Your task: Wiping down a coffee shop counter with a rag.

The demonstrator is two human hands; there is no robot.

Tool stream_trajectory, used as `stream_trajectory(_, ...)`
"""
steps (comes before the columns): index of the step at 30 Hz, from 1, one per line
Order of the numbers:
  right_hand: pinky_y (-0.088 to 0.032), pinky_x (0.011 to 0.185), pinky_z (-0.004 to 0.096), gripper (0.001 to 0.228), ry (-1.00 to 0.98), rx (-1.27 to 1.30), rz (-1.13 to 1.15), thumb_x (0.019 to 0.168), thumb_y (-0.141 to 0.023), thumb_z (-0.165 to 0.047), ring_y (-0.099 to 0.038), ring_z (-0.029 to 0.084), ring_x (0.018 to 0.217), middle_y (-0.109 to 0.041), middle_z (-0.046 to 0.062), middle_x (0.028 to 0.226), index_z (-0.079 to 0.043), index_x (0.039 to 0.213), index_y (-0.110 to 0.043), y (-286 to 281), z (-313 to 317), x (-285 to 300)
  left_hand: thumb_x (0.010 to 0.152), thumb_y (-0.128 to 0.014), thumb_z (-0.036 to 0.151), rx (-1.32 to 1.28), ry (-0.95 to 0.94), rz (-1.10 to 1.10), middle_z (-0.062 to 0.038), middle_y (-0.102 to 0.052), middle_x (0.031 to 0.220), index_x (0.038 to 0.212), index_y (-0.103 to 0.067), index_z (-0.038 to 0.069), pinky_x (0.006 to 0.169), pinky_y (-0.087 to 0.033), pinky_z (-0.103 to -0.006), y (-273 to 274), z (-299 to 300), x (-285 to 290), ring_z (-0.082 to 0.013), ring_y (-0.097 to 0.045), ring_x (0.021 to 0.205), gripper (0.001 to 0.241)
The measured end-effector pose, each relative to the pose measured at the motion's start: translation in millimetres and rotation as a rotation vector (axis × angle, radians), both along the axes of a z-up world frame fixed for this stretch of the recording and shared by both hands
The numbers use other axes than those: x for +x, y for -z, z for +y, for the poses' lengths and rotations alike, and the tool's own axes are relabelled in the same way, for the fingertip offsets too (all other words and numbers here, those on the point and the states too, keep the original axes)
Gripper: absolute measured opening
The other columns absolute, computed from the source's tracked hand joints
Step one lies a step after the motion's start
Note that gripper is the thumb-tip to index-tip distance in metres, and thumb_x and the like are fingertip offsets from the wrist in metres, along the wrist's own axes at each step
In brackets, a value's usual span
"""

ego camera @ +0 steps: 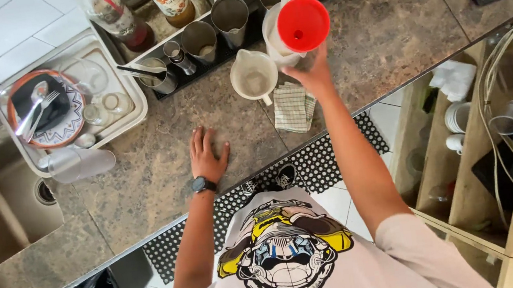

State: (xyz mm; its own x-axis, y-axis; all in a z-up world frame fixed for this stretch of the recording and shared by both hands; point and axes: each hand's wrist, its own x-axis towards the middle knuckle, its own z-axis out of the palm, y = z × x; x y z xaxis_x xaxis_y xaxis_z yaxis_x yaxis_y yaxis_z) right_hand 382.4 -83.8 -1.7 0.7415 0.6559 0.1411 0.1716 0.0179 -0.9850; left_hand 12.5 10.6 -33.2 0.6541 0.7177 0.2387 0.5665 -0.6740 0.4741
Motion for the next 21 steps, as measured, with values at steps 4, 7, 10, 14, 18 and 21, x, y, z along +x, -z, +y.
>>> stream_trajectory(4, -0.032, 0.121, 0.047, 0.109, -0.045, -0.032, -0.031, 0.064, -0.109, -0.020, -0.049, 0.027, 0.142, -0.054, 0.008, 0.148, -0.017, 0.151, -0.045, 59.7, 16.1, 26.5, 0.092, -0.076, 0.046, 0.037, -0.029, 0.032, -0.013, -0.044, 0.153, 0.145, -0.053, 0.020, 0.120, -0.037, -0.0543, -1.6, -2.0, 1.7, -0.0384, -0.042, 0.146, 0.063)
stream_trajectory(7, -0.034, 0.119, 0.047, 0.108, 0.038, -0.030, -0.055, 0.061, -0.110, -0.027, -0.053, 0.030, 0.137, -0.055, 0.012, 0.143, -0.013, 0.148, -0.046, 61.3, 0.2, 11.9, 0.090, -0.077, 0.046, 0.062, -0.040, 0.007, -0.013, -0.048, 0.150, 0.143, -0.056, 0.018, 0.119, -0.038, -0.0524, -2.5, -4.2, -0.1, -0.0373, -0.046, 0.143, 0.063)
stream_trajectory(10, -0.033, 0.118, 0.056, 0.106, 0.129, -0.023, -0.070, 0.068, -0.104, -0.018, -0.048, 0.041, 0.139, -0.047, 0.023, 0.146, -0.001, 0.150, -0.039, 17.2, -8.9, -12.8, 0.090, -0.077, 0.044, 0.069, -0.054, -0.017, -0.014, -0.050, 0.148, 0.141, -0.058, 0.017, 0.118, -0.040, -0.0520, -8.1, -5.5, 3.9, -0.0385, -0.048, 0.141, 0.060)
stream_trajectory(14, -0.032, 0.118, 0.054, 0.114, 0.284, 0.031, -0.166, 0.065, -0.107, -0.015, -0.044, 0.040, 0.141, -0.042, 0.024, 0.147, -0.002, 0.152, -0.035, 4.1, -8.0, -10.3, 0.089, -0.077, 0.045, 0.056, -0.067, 0.034, -0.013, -0.050, 0.149, 0.142, -0.058, 0.019, 0.118, -0.040, -0.0527, -8.9, -6.1, 4.0, -0.0382, -0.048, 0.141, 0.062)
stream_trajectory(18, -0.024, 0.123, 0.052, 0.130, 0.451, 0.057, -0.285, 0.058, -0.114, -0.027, -0.038, 0.040, 0.145, -0.038, 0.025, 0.147, -0.002, 0.153, -0.030, 49.0, -1.4, 19.2, 0.090, -0.074, 0.046, 0.030, -0.072, 0.107, -0.010, -0.048, 0.149, 0.145, -0.056, 0.023, 0.118, -0.040, -0.0523, -15.4, -7.7, 4.9, -0.0364, -0.047, 0.142, 0.063)
stream_trajectory(21, -0.016, 0.121, 0.060, 0.128, 0.446, 0.035, -0.393, 0.059, -0.111, -0.047, -0.033, 0.045, 0.143, -0.034, 0.022, 0.147, -0.008, 0.152, -0.031, 20.8, -12.4, 10.2, 0.089, -0.074, 0.046, 0.046, -0.079, 0.109, -0.010, -0.048, 0.150, 0.145, -0.056, 0.024, 0.117, -0.042, -0.0516, -11.6, -7.1, 6.7, -0.0358, -0.047, 0.142, 0.063)
